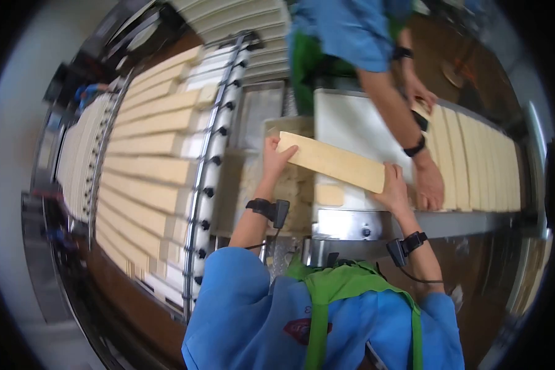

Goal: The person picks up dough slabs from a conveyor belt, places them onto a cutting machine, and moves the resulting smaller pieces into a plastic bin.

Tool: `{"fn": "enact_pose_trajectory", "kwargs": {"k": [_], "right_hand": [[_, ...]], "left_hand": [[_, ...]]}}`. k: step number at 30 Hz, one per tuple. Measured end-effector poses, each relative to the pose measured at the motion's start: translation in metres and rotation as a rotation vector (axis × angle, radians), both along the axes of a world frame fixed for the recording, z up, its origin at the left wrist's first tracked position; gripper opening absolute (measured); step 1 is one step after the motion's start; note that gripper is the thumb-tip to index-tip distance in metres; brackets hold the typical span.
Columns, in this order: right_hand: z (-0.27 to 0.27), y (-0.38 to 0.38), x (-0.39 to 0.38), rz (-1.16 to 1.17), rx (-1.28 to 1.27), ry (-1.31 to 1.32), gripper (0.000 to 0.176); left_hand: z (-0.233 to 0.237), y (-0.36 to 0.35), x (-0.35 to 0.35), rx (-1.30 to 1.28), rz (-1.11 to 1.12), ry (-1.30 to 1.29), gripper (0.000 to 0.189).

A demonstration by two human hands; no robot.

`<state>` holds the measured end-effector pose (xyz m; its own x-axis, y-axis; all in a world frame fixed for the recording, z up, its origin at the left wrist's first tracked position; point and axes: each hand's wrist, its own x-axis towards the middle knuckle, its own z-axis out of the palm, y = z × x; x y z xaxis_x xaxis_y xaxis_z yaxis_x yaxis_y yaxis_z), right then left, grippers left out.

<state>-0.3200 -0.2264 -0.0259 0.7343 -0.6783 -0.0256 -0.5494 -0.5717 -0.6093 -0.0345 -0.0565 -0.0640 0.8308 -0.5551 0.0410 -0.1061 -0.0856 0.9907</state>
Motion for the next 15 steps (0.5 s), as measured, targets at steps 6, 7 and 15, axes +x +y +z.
{"fn": "enact_pose_trajectory", "kwargs": {"k": [6,7,15], "right_hand": [[0.068,0.129,0.094,0.427,0.113,-0.22,0.084],[0.069,0.156,0.108,0.554,0.161,-0.268,0.076],[0.073,0.416,0.149,0.858,1.273,0.02,0.032]], "left_hand": [[0.11,0.207,0.014,0.063,0.669,-0.442,0.031],[0.118,0.255,0.02,0.09,0.754,-0.472,0.024],[0.118,0.606,0.014,-0.133,0.944,-0.016,0.027]]}}
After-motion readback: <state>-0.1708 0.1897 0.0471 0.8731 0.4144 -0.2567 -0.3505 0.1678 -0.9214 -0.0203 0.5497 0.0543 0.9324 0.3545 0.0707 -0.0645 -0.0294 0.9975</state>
